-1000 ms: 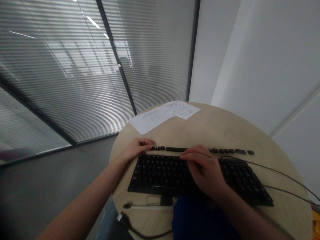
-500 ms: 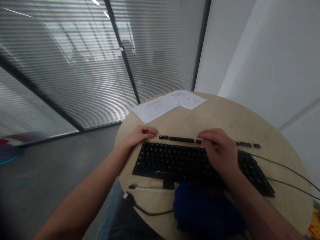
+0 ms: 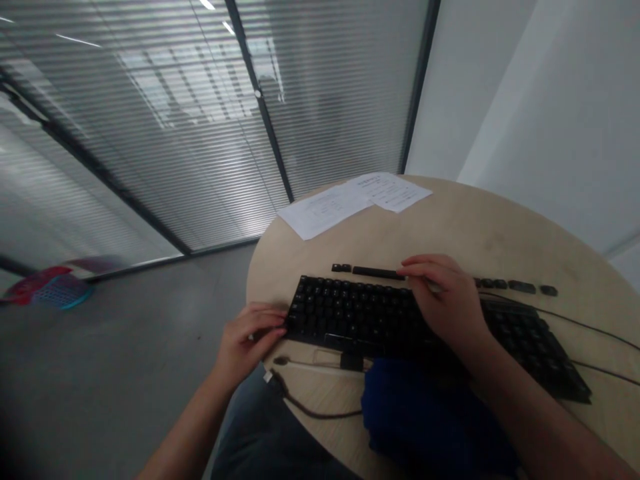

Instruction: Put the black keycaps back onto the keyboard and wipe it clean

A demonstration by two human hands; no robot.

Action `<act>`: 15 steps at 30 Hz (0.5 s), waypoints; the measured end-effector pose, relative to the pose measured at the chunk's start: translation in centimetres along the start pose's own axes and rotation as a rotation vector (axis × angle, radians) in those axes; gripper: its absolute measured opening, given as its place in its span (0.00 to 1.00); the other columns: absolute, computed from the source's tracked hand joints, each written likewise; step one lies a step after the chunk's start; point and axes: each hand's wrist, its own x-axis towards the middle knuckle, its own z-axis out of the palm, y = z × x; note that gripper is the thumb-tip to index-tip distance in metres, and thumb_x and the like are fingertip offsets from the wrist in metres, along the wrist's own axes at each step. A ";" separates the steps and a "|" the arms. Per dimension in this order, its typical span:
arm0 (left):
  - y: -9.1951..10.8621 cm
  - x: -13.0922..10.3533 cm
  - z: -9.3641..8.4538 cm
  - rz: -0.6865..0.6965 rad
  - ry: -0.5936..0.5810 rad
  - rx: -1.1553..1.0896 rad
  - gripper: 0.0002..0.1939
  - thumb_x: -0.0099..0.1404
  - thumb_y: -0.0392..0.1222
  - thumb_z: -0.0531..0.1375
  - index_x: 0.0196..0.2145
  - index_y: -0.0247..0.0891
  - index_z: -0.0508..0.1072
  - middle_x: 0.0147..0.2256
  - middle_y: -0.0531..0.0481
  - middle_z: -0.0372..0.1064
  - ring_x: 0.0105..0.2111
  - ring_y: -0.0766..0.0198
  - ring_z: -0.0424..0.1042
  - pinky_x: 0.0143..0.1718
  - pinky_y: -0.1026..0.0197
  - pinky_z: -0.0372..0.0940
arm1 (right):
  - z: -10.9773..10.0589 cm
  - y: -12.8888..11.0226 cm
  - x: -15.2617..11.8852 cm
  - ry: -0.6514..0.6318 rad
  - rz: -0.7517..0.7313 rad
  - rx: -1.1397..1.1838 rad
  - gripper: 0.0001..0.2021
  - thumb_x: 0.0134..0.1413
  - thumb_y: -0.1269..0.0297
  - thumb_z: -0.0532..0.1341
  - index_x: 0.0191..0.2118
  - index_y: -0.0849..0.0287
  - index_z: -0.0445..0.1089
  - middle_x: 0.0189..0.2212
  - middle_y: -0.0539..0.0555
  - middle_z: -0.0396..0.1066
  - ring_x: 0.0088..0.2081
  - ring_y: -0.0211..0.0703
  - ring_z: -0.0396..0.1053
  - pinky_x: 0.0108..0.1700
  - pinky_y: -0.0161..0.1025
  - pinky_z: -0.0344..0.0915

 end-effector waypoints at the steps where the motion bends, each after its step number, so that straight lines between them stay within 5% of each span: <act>1: 0.0 -0.2 0.2 0.028 -0.008 0.012 0.04 0.64 0.41 0.68 0.38 0.47 0.81 0.37 0.49 0.82 0.41 0.56 0.78 0.43 0.51 0.75 | 0.2 0.1 -0.1 -0.010 -0.001 -0.001 0.09 0.61 0.67 0.60 0.35 0.52 0.79 0.39 0.54 0.79 0.42 0.49 0.77 0.47 0.49 0.74; 9: -0.1 -0.4 -0.1 0.194 -0.077 0.127 0.09 0.66 0.36 0.65 0.43 0.47 0.79 0.42 0.48 0.82 0.47 0.56 0.77 0.48 0.52 0.74 | 0.0 0.5 -0.2 0.004 0.010 -0.032 0.09 0.62 0.66 0.61 0.35 0.52 0.79 0.40 0.54 0.79 0.42 0.48 0.77 0.47 0.49 0.74; 15: -0.3 -0.4 -0.1 0.260 -0.025 0.193 0.08 0.66 0.36 0.66 0.43 0.43 0.78 0.39 0.49 0.81 0.39 0.60 0.78 0.43 0.55 0.71 | -0.2 0.9 0.0 0.009 0.009 -0.047 0.09 0.61 0.67 0.61 0.35 0.52 0.79 0.40 0.55 0.79 0.42 0.49 0.77 0.47 0.50 0.74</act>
